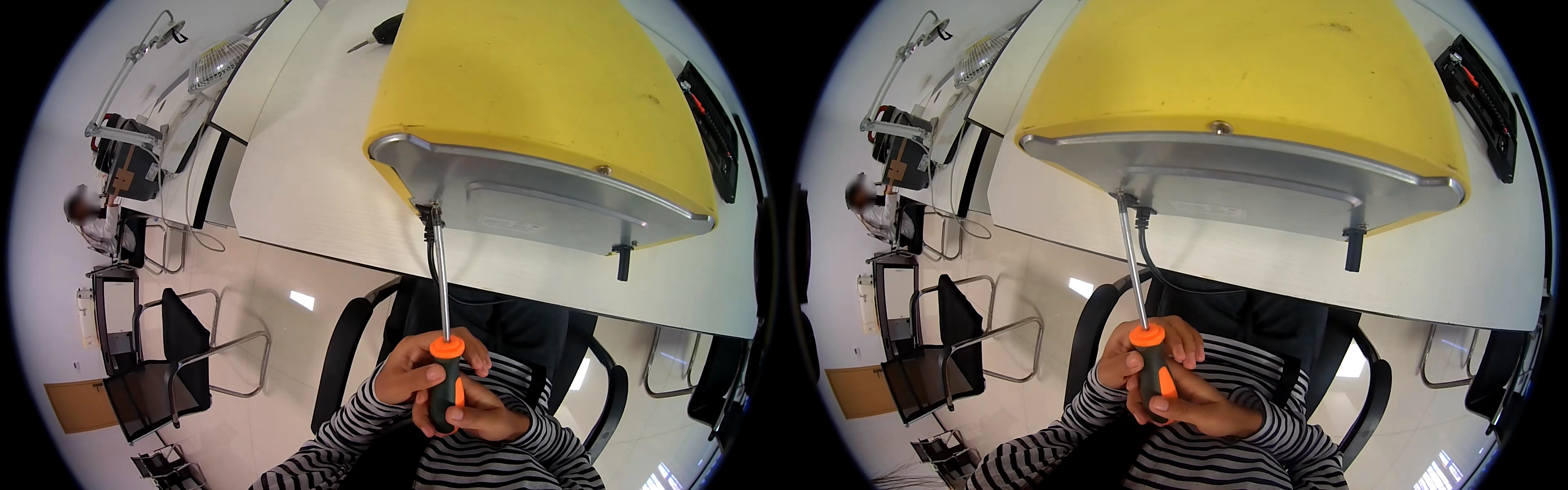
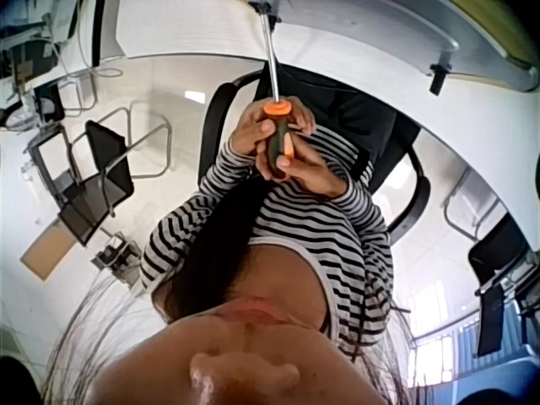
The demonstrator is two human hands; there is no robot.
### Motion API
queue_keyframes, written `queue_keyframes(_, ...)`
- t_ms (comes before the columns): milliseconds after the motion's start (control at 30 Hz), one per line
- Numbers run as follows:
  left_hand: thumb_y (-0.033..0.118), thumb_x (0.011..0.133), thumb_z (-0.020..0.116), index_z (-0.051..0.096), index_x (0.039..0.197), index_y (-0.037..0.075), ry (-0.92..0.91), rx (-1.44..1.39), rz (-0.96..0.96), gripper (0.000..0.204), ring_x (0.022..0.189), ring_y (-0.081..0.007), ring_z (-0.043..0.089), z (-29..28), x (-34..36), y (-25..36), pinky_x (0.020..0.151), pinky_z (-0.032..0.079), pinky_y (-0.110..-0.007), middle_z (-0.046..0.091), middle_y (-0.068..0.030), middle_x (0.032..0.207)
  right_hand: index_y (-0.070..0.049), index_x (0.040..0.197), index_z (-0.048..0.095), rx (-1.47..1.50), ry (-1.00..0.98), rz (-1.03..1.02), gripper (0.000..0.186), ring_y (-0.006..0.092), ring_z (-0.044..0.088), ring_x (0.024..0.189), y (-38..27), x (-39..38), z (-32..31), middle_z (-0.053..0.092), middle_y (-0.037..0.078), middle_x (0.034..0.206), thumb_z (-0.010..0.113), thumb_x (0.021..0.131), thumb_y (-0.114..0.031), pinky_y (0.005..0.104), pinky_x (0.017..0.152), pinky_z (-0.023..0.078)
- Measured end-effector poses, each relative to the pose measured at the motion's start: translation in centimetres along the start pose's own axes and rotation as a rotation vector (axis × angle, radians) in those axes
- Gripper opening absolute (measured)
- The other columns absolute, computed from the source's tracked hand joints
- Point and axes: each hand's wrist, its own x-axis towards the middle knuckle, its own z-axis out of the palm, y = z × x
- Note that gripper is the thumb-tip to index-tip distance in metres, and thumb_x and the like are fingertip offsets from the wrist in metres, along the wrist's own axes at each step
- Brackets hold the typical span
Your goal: The person uses a screwdriver to remove screws from the back panel of a yellow appliance. They rotate the device to access different screws and continue unscrewing them throughout the clip.
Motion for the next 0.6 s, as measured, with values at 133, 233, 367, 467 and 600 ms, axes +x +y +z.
queue_keyframes(133, 0.02, 0.074, 0.055, 0.044, 0.097, -0.004, 0.151, 0.135, -0.129, 0.035, 0.086, -0.019, 0.05, 0.9, -0.1, 1.5, 0.079, 0.039, -0.031, 0.051, -0.0122, 0.086, 0.001, 0.105, 0.036, -0.078, 0.009, -0.131, 0.032, 0.0106, 0.045, 0.056, 0.2, 0.2, -0.1, 0.05, 0.012, 0.075, 0.048, 0.08, -0.016, 0.0201, 0.048, 0.037)
queue_keyframes(233, 0.019, 0.072, 0.06, 0.041, 0.091, -0.004, 0.388, 0.586, 0.021, 0.036, 0.08, -0.0218, 0.053, 1.8, -0.4, 1.6, 0.071, 0.043, -0.031, 0.052, -0.0174, 0.083, 0.001, 0.105, 0.035, -0.043, 0.178, -0.174, 0.033, 0.0106, 0.046, 0.052, -0.3, 0.1, 0.6, 0.05, 0.011, 0.073, 0.049, 0.08, -0.014, 0.0195, 0.043, 0.036)
queue_keyframes(367, 0.002, 0.064, 0.066, 0.038, 0.084, 0.0, 0.445, 0.663, 0.011, 0.034, 0.077, -0.018, 0.055, 2.5, 0.0, 1.8, 0.068, 0.045, -0.029, 0.054, -0.0153, 0.081, 0.001, 0.105, 0.033, -0.22, 0.26, -0.221, 0.034, 0.0106, 0.045, 0.05, -0.2, 0.4, 1.2, 0.048, 0.01, 0.071, 0.05, 0.079, -0.014, 0.0179, 0.04, 0.035)
queue_keyframes(467, 0.003, 0.066, 0.064, 0.039, 0.081, 0.001, 0.423, 0.464, -0.011, 0.029, 0.076, -0.0178, 0.055, 2.1, 0.5, 2.0, 0.066, 0.045, -0.028, 0.055, -0.015, 0.074, -0.003, 0.108, 0.032, -0.21, 0.261, -0.273, 0.035, 0.0115, 0.045, 0.049, -0.1, 0.6, 1.5, 0.047, 0.011, 0.07, 0.046, 0.082, -0.022, 0.0181, 0.041, 0.035)
queue_keyframes(600, 0.004, 0.068, 0.065, 0.047, 0.084, 0.0, 0.357, 0.203, -0.034, 0.024, 0.076, -0.0139, 0.055, 1.4, 0.2, 1.4, 0.072, 0.043, -0.026, 0.056, -0.0099, 0.08, -0.001, 0.115, 0.026, 0.111, 0.065, -0.305, 0.043, 0.0124, 0.045, 0.049, -0.1, 0.8, 0.6, 0.047, 0.012, 0.074, 0.033, 0.086, -0.031, 0.0187, 0.042, 0.038)
